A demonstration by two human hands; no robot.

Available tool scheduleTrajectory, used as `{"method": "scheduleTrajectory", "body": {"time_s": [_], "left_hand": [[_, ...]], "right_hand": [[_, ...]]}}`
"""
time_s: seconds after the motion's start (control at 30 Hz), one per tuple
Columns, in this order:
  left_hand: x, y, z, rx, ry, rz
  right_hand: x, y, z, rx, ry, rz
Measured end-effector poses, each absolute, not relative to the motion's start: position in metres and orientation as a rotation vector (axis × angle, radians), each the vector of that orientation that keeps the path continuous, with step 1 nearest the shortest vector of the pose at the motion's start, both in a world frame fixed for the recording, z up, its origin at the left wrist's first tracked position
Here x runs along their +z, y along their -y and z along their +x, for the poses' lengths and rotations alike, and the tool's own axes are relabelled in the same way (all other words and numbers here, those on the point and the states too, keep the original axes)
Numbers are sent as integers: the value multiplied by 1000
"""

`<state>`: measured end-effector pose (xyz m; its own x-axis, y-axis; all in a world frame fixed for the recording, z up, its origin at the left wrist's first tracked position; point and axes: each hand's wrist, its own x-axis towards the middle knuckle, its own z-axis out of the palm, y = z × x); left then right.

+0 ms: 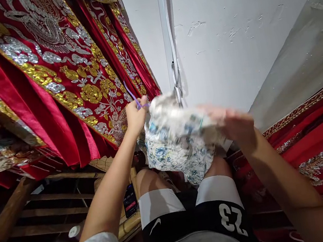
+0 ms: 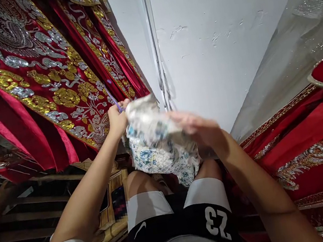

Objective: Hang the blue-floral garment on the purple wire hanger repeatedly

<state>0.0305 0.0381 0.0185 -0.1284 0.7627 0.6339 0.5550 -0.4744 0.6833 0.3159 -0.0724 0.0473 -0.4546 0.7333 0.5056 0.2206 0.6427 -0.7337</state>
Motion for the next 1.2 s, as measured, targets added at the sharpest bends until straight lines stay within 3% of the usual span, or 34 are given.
{"method": "scheduleTrajectory", "body": {"time_s": [0.1,0.27,0.4,0.67,0.97,1.1,1.2], "left_hand": [[1,-28,46,1835,-1302,1641],[2,10,92,1581,-878,1353],[12,31,119,1340,-638,1215],[-34,37,70,1190,-917,1258],[-112,87,78,1216,-936,889],[-137,105,88,1307,-954,715],[-148,116,92,1324,-980,640]], "right_hand": [[25,90,305,863,2430,-549],[-22,78,287,206,2271,-924],[-51,68,285,-12,2200,-975],[-25,66,358,-148,1614,-1501],[15,39,351,-100,1755,-1455],[-19,64,348,-70,1720,-1302],[-67,94,330,166,1503,-1205]]}}
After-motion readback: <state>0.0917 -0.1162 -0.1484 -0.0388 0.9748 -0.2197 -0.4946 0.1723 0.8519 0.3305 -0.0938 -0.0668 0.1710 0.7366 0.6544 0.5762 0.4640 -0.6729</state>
